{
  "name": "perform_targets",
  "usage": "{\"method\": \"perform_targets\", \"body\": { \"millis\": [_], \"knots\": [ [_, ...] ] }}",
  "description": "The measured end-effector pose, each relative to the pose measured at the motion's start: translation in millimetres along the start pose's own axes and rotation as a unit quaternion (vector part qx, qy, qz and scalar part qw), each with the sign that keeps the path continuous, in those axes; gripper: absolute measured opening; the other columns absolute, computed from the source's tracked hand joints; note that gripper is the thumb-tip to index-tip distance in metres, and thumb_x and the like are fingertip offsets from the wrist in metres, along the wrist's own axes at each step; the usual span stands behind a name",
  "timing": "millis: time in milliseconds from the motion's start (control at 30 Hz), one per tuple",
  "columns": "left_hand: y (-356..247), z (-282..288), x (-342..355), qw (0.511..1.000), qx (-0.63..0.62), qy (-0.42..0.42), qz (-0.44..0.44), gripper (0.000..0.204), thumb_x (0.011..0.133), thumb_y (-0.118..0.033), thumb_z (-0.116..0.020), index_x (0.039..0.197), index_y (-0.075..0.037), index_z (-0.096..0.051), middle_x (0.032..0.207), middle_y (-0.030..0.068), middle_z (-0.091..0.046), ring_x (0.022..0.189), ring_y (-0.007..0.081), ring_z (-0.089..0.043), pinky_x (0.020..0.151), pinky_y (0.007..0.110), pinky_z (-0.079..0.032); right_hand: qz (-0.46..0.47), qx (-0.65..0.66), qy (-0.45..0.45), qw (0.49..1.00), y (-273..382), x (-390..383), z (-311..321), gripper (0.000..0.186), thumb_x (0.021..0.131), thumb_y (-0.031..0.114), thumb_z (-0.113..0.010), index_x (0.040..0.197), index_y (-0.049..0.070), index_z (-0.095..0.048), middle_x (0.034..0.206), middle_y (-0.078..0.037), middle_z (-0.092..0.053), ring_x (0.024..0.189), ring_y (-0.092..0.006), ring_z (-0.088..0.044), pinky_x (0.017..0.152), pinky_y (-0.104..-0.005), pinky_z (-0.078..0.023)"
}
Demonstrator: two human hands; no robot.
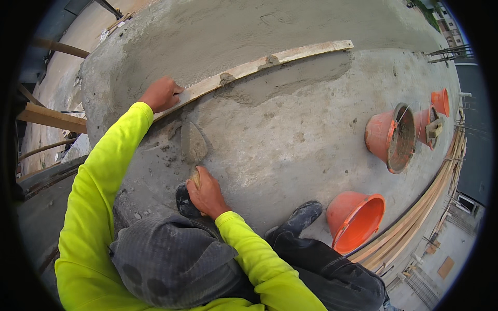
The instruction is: The person selects a wooden plank from a pile and uses it as a straightedge to level wet concrete on a rooftop. They scoop mortar from a bucket with a trowel, apply it along the plank, and repeatedly drag the plank to smooth the surface.
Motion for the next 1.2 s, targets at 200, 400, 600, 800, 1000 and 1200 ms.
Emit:
{"method": "perform_targets", "body": {
  "millis": [200, 400, 600, 800, 1000, 1200],
  "knots": [
    [-1, 1, -4, 1.000, -0.004, -0.014, 0.011, 0.037, 0.080, -0.008, -0.066, 0.116, -0.006, -0.076, 0.106, 0.0252, -0.071, 0.096, 0.0420, -0.069, 0.088, 0.047, -0.056, -0.151, 0.142, -0.170, 0.963, -7, 42, 91, 0.054, 0.103, 0.028, -0.055, 0.140, -0.009, -0.042, 0.093, -0.015, -0.064, 0.059, -0.0155, -0.062, 0.059, -0.0323, -0.053],
    [-5, 2, -7, 1.000, 0.026, -0.014, 0.002, 0.038, 0.083, -0.008, -0.067, 0.120, -0.005, -0.074, 0.108, 0.0253, -0.072, 0.096, 0.0408, -0.070, 0.091, 0.045, -0.055, -0.104, 0.164, -0.037, 0.980, -1, 77, 81, 0.054, 0.104, 0.035, -0.055, 0.141, -0.003, -0.044, 0.083, -0.009, -0.060, 0.054, -0.0153, -0.060, 0.049, -0.0304, -0.050],
    [-10, 8, -12, 0.999, 0.022, -0.023, 0.010, 0.037, 0.083, -0.007, -0.068, 0.119, -0.003, -0.074, 0.109, 0.0259, -0.072, 0.096, 0.0402, -0.069, 0.092, 0.043, -0.054, -0.110, 0.117, -0.068, 0.985, -10, 44, 88, 0.054, 0.105, 0.033, -0.055, 0.138, -0.008, -0.046, 0.082, -0.010, -0.061, 0.056, -0.0149, -0.062, 0.050, -0.0296, -0.049],
    [-11, 8, -13, 1.000, -0.001, -0.023, 0.014, 0.037, 0.082, -0.009, -0.072, 0.117, -0.002, -0.075, 0.105, 0.0249, -0.072, 0.096, 0.0401, -0.069, 0.090, 0.044, -0.054, -0.108, 0.164, -0.273, 0.942, -15, 126, 278, 0.034, 0.105, 0.034, -0.050, 0.109, 0.001, -0.052, 0.085, -0.010, -0.058, 0.054, -0.0175, -0.061, 0.048, -0.0341, -0.052],
    [-7, 4, -13, 0.999, -0.025, -0.024, 0.023, 0.035, 0.082, -0.011, -0.073, 0.116, -0.003, -0.075, 0.106, 0.0239, -0.073, 0.096, 0.0399, -0.068, 0.089, 0.045, -0.054, -0.129, 0.159, -0.292, 0.934, -21, 191, 410, 0.034, 0.105, 0.035, -0.049, 0.109, 0.001, -0.053, 0.082, -0.010, -0.059, 0.057, -0.0197, -0.062, 0.049, -0.0349, -0.053],
    [-1, -2, -15, 0.999, -0.022, -0.027, 0.021, 0.036, 0.084, -0.009, -0.070, 0.119, -0.002, -0.074, 0.106, 0.0217, -0.074, 0.095, 0.0377, -0.069, 0.091, 0.045, -0.054, -0.147, 0.152, -0.233, 0.949, -25, 205, 405, 0.032, 0.104, 0.035, -0.050, 0.110, 0.004, -0.054, 0.080, -0.008, -0.059, 0.055, -0.0186, -0.061, 0.048, -0.0348, -0.053]
  ]
}}
Point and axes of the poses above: each hand's wrist, its own x-axis towards the middle knuckle, its own z-axis out of the back of the hand, y = z × x, the point moved 4 cm from there along x, towards the middle knuckle
